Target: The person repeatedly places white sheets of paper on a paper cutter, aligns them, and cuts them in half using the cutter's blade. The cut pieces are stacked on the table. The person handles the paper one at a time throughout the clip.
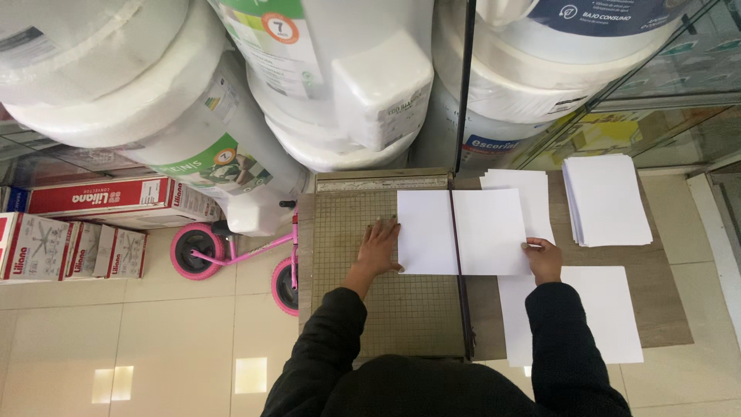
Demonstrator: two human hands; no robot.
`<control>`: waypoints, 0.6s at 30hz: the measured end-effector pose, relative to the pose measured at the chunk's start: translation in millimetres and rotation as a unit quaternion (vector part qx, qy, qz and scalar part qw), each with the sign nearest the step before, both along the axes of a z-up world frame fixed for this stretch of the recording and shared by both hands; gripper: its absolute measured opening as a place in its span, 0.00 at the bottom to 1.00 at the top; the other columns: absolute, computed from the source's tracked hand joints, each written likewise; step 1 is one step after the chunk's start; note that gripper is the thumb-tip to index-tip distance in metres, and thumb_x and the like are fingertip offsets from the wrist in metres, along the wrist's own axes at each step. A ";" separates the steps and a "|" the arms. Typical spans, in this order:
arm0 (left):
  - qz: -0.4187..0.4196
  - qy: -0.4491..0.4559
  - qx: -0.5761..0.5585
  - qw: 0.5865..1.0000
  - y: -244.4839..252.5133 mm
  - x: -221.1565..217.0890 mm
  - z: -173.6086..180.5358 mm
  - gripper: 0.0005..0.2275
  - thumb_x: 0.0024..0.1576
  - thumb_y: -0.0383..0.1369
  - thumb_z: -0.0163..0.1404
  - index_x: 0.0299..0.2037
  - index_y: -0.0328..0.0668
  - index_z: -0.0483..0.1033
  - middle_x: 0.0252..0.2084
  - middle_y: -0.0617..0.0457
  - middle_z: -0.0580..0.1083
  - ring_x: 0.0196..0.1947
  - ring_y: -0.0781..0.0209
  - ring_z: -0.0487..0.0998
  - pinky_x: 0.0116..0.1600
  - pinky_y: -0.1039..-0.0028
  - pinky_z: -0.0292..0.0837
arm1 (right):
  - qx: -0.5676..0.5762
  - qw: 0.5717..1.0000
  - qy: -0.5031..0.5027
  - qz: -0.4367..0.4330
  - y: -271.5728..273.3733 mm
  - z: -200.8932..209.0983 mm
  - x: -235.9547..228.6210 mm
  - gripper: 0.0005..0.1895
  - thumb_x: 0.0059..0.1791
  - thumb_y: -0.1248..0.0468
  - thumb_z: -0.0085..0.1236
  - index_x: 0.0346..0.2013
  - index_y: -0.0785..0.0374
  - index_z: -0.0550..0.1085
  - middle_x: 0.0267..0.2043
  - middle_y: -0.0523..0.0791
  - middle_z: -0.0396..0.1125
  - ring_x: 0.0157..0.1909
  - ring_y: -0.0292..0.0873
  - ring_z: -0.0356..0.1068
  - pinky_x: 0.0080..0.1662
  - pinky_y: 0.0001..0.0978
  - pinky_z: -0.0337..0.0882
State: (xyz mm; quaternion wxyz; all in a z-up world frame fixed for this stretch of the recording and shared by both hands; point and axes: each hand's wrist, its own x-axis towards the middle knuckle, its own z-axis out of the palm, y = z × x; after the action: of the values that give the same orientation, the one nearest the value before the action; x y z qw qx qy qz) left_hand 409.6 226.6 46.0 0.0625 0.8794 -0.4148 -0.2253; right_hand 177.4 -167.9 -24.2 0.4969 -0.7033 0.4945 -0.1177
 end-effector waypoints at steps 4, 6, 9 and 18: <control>0.002 0.006 0.015 1.000 -2.4 0.1 -1.2 0.55 0.45 0.57 0.65 0.81 0.53 0.46 0.83 0.53 0.46 0.81 0.36 0.42 0.82 0.43 0.41 | -0.012 1.000 -0.005 0.001 -16.0 -16.8 3.7 0.13 0.51 0.68 0.66 0.51 0.62 0.81 0.36 0.55 0.73 0.37 0.49 0.73 0.40 0.38 0.72; 0.007 0.006 0.017 1.000 -2.6 -2.0 5.5 0.53 0.46 0.56 0.65 0.81 0.54 0.46 0.84 0.53 0.44 0.81 0.36 0.42 0.82 0.43 0.40 | -0.028 1.000 0.012 0.005 -21.9 -22.6 5.6 0.13 0.51 0.68 0.67 0.51 0.61 0.82 0.36 0.55 0.74 0.37 0.50 0.74 0.39 0.39 0.73; 0.015 0.015 0.005 1.000 -2.9 -2.6 2.4 0.53 0.46 0.57 0.65 0.81 0.54 0.48 0.84 0.53 0.45 0.81 0.35 0.42 0.82 0.42 0.39 | -0.032 0.999 0.020 0.002 -21.1 -18.2 4.9 0.12 0.51 0.66 0.67 0.49 0.56 0.83 0.35 0.53 0.75 0.36 0.48 0.75 0.38 0.38 0.74; 0.012 0.015 0.017 1.000 -2.8 -5.5 16.6 0.52 0.48 0.55 0.64 0.81 0.52 0.48 0.83 0.50 0.45 0.82 0.37 0.41 0.82 0.43 0.38 | -0.052 0.997 0.060 -0.008 -0.3 16.0 10.3 0.11 0.56 0.67 0.62 0.54 0.60 0.80 0.45 0.54 0.76 0.50 0.56 0.76 0.48 0.46 0.74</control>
State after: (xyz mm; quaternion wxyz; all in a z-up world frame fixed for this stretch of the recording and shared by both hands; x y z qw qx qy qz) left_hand 404.2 223.8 62.7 0.0565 0.8817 -0.3993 -0.2449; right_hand 187.8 -168.2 -8.1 0.4279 -0.7301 0.5223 -0.1051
